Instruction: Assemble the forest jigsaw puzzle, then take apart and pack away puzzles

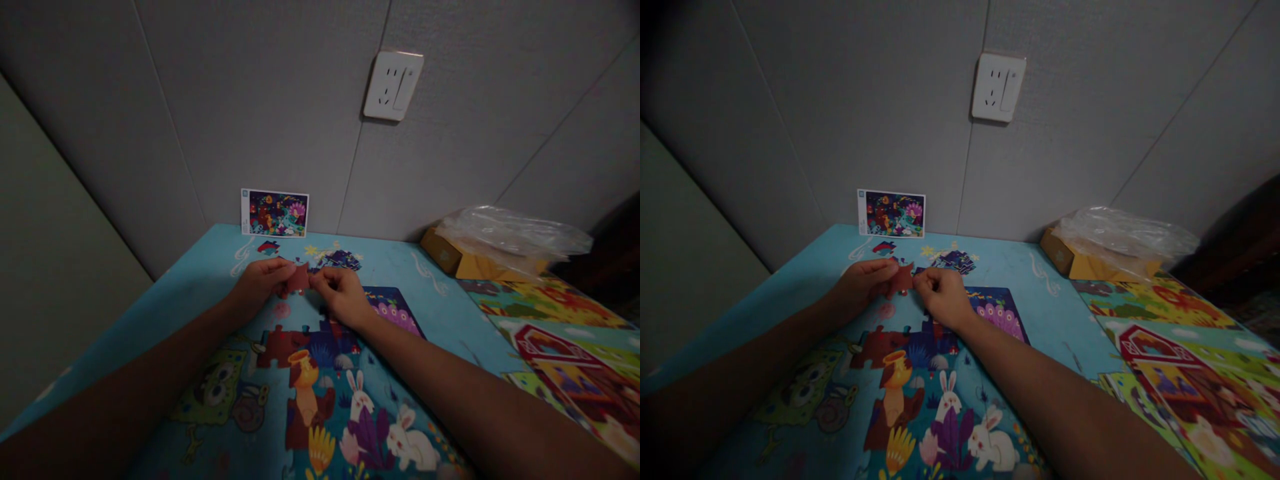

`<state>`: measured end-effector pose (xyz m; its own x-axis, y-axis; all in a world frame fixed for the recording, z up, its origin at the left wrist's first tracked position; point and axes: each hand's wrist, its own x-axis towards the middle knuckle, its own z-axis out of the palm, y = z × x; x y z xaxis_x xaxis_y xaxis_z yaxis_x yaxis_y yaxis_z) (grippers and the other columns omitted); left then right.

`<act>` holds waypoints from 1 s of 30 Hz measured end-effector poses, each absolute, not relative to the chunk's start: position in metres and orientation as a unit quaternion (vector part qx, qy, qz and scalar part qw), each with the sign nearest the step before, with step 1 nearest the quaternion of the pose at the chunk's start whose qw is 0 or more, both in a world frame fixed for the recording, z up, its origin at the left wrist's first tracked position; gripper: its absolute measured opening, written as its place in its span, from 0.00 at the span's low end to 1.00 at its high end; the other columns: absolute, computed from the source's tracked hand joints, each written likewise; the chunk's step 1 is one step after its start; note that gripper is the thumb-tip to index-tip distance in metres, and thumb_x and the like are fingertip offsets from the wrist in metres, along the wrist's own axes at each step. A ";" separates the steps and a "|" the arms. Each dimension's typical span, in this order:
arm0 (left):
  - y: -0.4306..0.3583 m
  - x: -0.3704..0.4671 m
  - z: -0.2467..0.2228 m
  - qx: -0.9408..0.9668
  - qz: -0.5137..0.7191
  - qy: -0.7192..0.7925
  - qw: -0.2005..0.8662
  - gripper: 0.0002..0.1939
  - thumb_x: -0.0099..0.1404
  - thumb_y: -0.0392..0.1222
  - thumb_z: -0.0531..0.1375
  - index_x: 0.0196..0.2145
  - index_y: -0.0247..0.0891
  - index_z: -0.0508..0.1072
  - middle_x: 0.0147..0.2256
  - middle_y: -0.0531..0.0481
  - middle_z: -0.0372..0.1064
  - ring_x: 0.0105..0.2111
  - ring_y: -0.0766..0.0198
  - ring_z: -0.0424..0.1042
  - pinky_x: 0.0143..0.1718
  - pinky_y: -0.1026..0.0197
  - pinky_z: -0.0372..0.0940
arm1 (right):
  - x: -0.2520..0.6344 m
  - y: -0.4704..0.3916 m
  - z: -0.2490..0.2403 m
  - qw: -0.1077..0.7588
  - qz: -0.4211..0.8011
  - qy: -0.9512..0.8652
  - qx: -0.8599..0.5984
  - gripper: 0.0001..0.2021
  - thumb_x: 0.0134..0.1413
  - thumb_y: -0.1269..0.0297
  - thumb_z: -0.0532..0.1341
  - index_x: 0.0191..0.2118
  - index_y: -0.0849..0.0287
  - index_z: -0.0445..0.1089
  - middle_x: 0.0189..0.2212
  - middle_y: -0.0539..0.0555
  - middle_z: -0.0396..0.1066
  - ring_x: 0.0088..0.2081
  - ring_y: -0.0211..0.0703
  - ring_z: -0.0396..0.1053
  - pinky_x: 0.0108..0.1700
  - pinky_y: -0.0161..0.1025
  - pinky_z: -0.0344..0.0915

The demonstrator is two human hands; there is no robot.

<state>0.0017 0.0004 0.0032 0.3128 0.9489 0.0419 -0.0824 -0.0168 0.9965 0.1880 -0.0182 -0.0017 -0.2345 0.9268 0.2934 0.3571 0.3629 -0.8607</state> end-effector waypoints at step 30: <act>0.005 -0.001 -0.006 0.578 0.457 0.424 0.526 0.19 0.59 0.55 0.63 0.26 0.34 0.72 0.21 0.55 0.66 0.20 0.70 0.60 0.23 0.66 0.54 | 0.187 -0.021 0.000 0.361 0.368 -0.744 -0.424 0.14 0.53 0.60 0.58 0.21 0.58 0.59 0.16 0.44 0.54 0.20 0.31 0.51 0.23 0.33 0.49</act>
<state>-0.0014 0.0046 -0.0061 0.2225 0.9715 0.0818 0.0100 -0.0862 0.9962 0.1872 -0.0205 -0.0001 -0.3791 0.8975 0.2252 0.3662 0.3690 -0.8542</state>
